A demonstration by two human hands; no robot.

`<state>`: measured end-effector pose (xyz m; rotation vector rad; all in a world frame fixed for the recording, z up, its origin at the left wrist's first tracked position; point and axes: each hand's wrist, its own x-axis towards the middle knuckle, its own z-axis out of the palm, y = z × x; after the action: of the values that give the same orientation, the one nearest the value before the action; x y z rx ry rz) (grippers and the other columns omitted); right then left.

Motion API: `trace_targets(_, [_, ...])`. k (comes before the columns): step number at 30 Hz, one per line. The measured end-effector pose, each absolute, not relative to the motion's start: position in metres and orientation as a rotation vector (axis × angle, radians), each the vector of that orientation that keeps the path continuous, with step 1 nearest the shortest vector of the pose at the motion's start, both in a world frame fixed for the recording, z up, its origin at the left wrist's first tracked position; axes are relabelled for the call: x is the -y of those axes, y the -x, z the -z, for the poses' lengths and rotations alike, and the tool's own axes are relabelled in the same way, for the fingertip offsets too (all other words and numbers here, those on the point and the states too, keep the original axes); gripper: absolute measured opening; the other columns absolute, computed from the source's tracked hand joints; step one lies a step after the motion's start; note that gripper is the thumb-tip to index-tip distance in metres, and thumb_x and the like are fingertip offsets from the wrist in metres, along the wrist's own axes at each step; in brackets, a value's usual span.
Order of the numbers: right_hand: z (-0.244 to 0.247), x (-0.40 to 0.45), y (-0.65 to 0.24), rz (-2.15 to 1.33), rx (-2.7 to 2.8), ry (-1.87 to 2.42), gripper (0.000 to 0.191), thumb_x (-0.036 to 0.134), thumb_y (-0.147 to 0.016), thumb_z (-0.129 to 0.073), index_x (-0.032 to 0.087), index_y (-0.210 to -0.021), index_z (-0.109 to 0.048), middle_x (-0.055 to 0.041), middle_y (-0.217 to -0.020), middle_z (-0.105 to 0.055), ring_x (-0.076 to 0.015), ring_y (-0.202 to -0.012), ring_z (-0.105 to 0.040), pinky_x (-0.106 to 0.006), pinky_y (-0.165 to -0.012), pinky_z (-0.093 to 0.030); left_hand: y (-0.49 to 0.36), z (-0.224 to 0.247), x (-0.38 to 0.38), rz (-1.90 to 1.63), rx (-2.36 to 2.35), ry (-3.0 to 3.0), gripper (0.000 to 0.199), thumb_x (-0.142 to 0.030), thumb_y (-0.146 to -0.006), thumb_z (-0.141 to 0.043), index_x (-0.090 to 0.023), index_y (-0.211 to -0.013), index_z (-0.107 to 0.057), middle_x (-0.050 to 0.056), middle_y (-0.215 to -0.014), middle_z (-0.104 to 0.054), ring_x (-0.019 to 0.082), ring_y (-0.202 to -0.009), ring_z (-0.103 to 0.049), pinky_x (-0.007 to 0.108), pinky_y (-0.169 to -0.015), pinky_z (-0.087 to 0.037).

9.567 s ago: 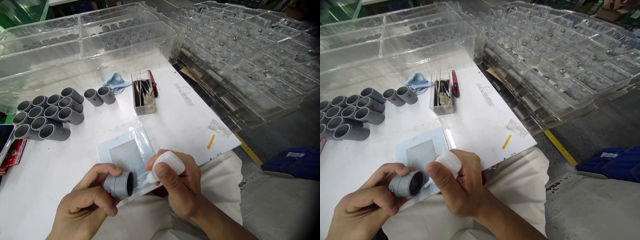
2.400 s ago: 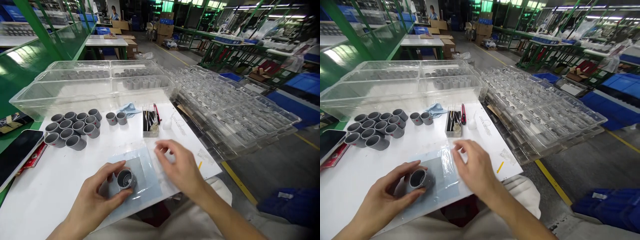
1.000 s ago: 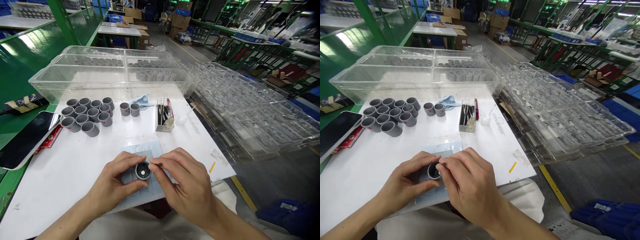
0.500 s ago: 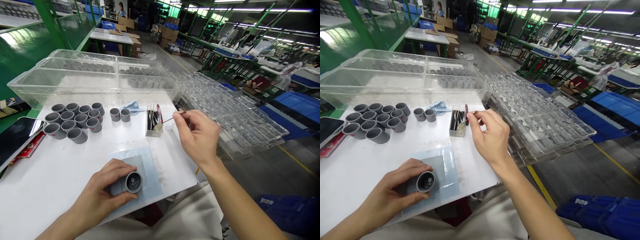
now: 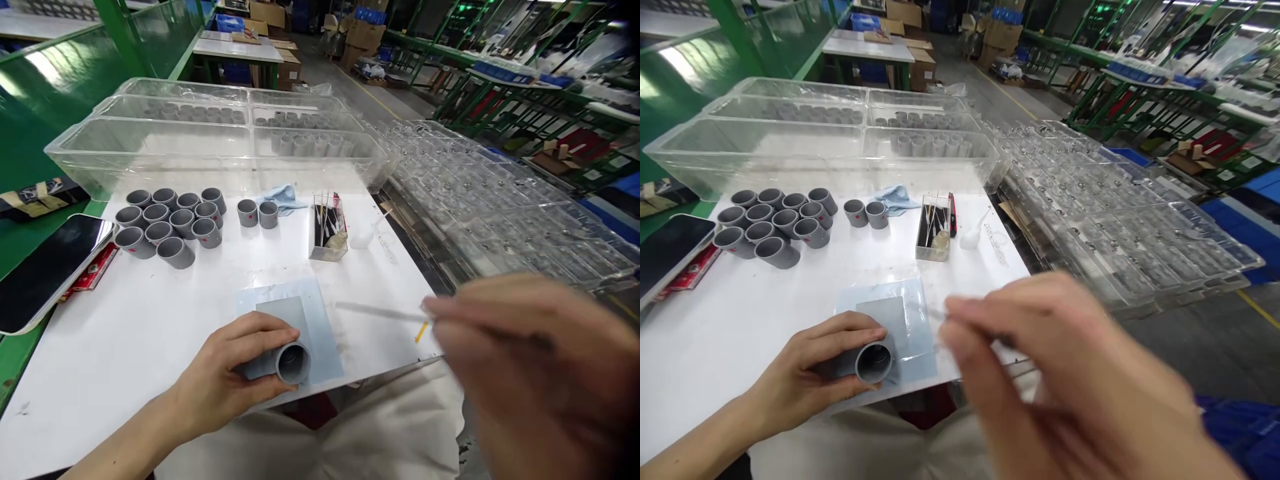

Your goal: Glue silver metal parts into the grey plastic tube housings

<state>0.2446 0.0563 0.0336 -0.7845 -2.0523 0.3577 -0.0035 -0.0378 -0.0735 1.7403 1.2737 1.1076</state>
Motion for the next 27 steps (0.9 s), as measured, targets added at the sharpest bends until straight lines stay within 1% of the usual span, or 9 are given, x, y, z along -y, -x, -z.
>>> trace_targets(2, [-0.023,-0.040,-0.242,-0.539,2.131,0.756,0.020,0.016,-0.091,-0.074,0.029,-0.106,-0.077,-0.0045,-0.084,-0.072,-0.0212,-0.073,-0.067,-0.035,-0.056,-0.056,0.003,0.074,0.038,-1.107,-1.264,-1.745,0.059,-0.016,-0.088,-0.082,-0.039,-0.140,-0.066,0.002,-0.124,-0.073,0.018,-0.110,-0.072,0.027,-0.093,-0.060])
trace_targets(4, [-0.008,-0.031,-0.235,-0.697,2.172,0.700,0.022,0.009,-0.089,-0.073,0.023,-0.106,-0.077,-0.0041,-0.082,-0.072,-0.0191,-0.072,-0.067,-0.033,-0.059,-0.059,0.003,0.076,0.039,-1.114,-1.249,-1.754,0.058,-0.015,-0.089,-0.081,-0.038,-0.140,-0.065,0.002,-0.123,-0.072,0.017,-0.109,-0.072,0.026,-0.091,-0.060])
trace_targets(7, [0.014,-0.028,-0.222,-0.785,2.136,0.663,0.022,0.005,-0.089,-0.070,0.018,-0.106,-0.076,-0.0047,-0.084,-0.072,-0.0173,-0.075,-0.067,-0.032,-0.066,-0.060,0.003,0.080,0.040,-1.129,-1.227,-1.768,0.057,-0.015,-0.091,-0.078,-0.037,-0.141,-0.063,0.002,-0.124,-0.071,0.017,-0.109,-0.071,0.027,-0.092,-0.058])
trace_targets(10, [0.022,-0.029,-0.217,-0.798,2.144,0.648,0.016,0.006,-0.091,-0.069,0.015,-0.102,-0.076,-0.0053,-0.085,-0.072,-0.0166,-0.078,-0.067,-0.031,-0.071,-0.059,0.003,0.083,0.040,-1.130,-1.224,-1.775,0.058,-0.014,-0.091,-0.078,-0.037,-0.142,-0.063,0.002,-0.126,-0.070,0.017,-0.111,-0.070,0.028,-0.095,-0.057])
trace_targets(13, [0.020,-0.032,-0.217,-0.752,2.204,0.648,0.013,0.006,-0.093,-0.067,0.014,-0.100,-0.075,-0.0054,-0.085,-0.072,-0.0164,-0.080,-0.065,-0.031,-0.073,-0.057,0.004,0.083,0.040,-1.132,-1.212,-1.782,0.057,-0.014,-0.092,-0.077,-0.035,-0.143,-0.063,0.003,-0.125,-0.070,0.018,-0.110,-0.070,0.028,-0.092,-0.058])
trace_targets(16, [0.014,-0.034,-0.218,-0.653,2.279,0.654,0.012,0.006,-0.094,-0.066,0.013,-0.098,-0.075,-0.0053,-0.082,-0.070,-0.0173,-0.077,-0.061,-0.033,-0.069,-0.053,0.004,0.082,0.039,-1.152,-1.184,-1.797,0.057,-0.013,-0.092,-0.077,-0.033,-0.144,-0.063,0.005,-0.124,-0.070,0.018,-0.108,-0.070,0.028,-0.089,-0.060])
trace_targets(20, [0.011,-0.034,-0.216,-0.561,2.346,0.640,0.010,0.007,-0.094,-0.066,0.012,-0.094,-0.075,-0.0061,-0.081,-0.069,-0.0187,-0.075,-0.058,-0.035,-0.065,-0.049,0.003,0.081,0.037,-1.183,-1.153,-1.817,0.056,-0.014,-0.092,-0.078,-0.029,-0.143,-0.063,0.006,-0.124,-0.070,0.018,-0.109,-0.070,0.027,-0.090,-0.060])
trace_targets(23, [0.010,-0.033,-0.213,-0.547,2.335,0.606,0.010,0.005,-0.092,-0.067,0.011,-0.093,-0.074,-0.0063,-0.081,-0.070,-0.0182,-0.075,-0.058,-0.034,-0.065,-0.049,0.003,0.082,0.036,-1.187,-1.164,-1.812,0.056,-0.015,-0.092,-0.078,-0.030,-0.144,-0.063,0.005,-0.123,-0.070,0.017,-0.109,-0.070,0.026,-0.091,-0.059])
trace_targets(27, [0.001,-0.033,-0.215,-0.555,2.340,0.629,0.010,0.006,-0.094,-0.066,0.013,-0.094,-0.074,-0.0054,-0.080,-0.069,-0.0176,-0.075,-0.060,-0.033,-0.066,-0.051,0.003,0.082,0.037,-1.164,-1.185,-1.805,0.057,-0.016,-0.092,-0.078,-0.034,-0.144,-0.062,0.004,-0.124,-0.071,0.017,-0.109,-0.071,0.026,-0.093,-0.059])
